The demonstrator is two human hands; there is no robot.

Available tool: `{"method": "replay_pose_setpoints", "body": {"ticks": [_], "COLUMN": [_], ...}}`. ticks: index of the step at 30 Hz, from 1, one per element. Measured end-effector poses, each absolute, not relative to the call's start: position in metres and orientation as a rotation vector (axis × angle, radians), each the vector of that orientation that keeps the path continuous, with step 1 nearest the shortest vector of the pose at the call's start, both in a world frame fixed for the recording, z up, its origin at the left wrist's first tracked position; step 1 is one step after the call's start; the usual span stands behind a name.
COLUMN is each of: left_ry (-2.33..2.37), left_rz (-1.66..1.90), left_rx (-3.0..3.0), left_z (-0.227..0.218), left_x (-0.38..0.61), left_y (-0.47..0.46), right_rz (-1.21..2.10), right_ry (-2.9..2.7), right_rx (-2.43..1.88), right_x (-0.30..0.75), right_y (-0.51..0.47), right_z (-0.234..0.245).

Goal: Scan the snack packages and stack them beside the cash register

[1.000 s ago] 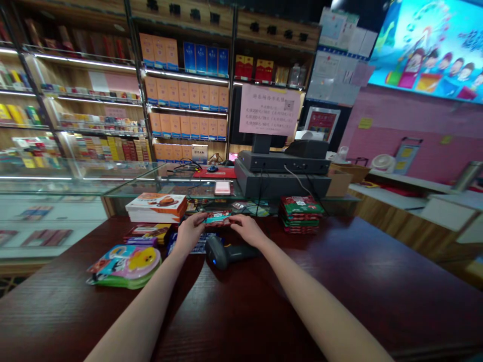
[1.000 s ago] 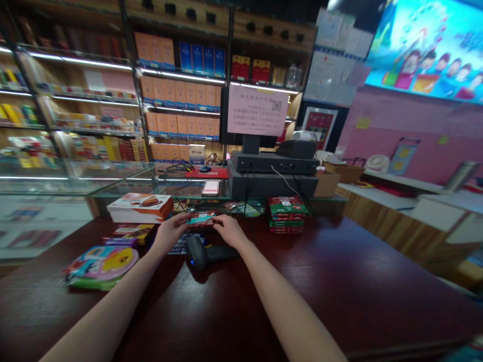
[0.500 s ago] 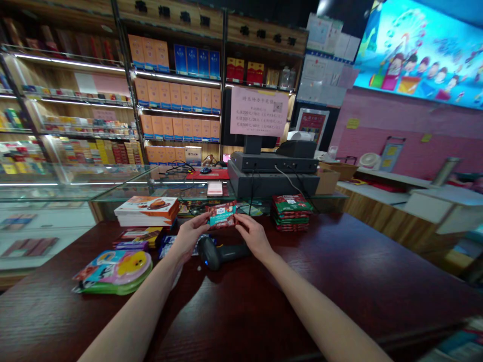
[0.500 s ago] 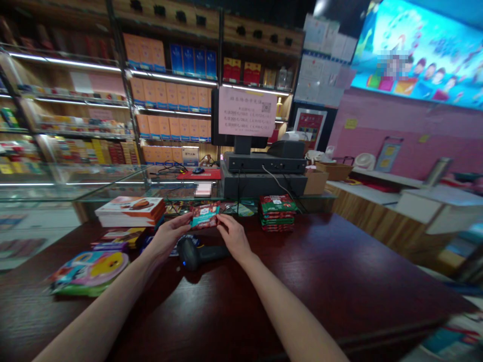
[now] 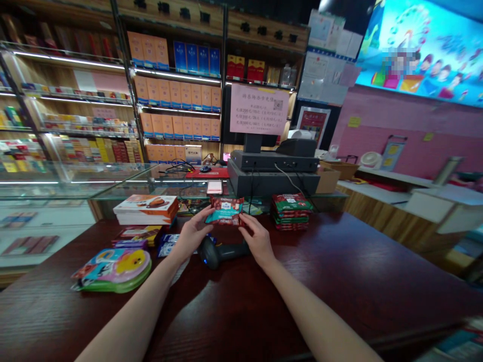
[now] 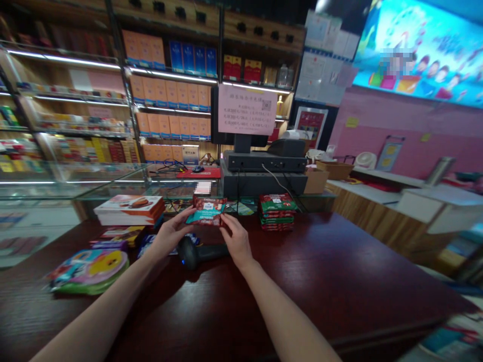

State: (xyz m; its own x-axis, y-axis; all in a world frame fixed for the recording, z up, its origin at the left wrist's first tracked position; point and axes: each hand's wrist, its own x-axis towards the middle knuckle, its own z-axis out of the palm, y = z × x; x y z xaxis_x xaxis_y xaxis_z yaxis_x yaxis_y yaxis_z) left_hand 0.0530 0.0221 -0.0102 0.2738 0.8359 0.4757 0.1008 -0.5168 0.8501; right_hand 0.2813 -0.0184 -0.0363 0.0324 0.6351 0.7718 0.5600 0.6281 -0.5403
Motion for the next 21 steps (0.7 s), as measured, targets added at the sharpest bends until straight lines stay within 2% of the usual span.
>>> {"method": "replay_pose_setpoints", "body": {"ticks": [9, 21], "left_ry": [1.035, 0.988], "left_rz": [1.351, 1.370], "left_rx": [2.097, 2.156], "left_z": [-0.010, -0.008], "left_x": [0.048, 0.048], "left_y": [0.020, 0.016], "right_rz": [0.022, -0.081], "right_ry": [-1.635, -1.665], "right_rx": [-0.993, -0.981], "right_x": [0.280, 0.287], "right_y": [-0.025, -0.030], "right_z": [-0.033, -0.028]}}
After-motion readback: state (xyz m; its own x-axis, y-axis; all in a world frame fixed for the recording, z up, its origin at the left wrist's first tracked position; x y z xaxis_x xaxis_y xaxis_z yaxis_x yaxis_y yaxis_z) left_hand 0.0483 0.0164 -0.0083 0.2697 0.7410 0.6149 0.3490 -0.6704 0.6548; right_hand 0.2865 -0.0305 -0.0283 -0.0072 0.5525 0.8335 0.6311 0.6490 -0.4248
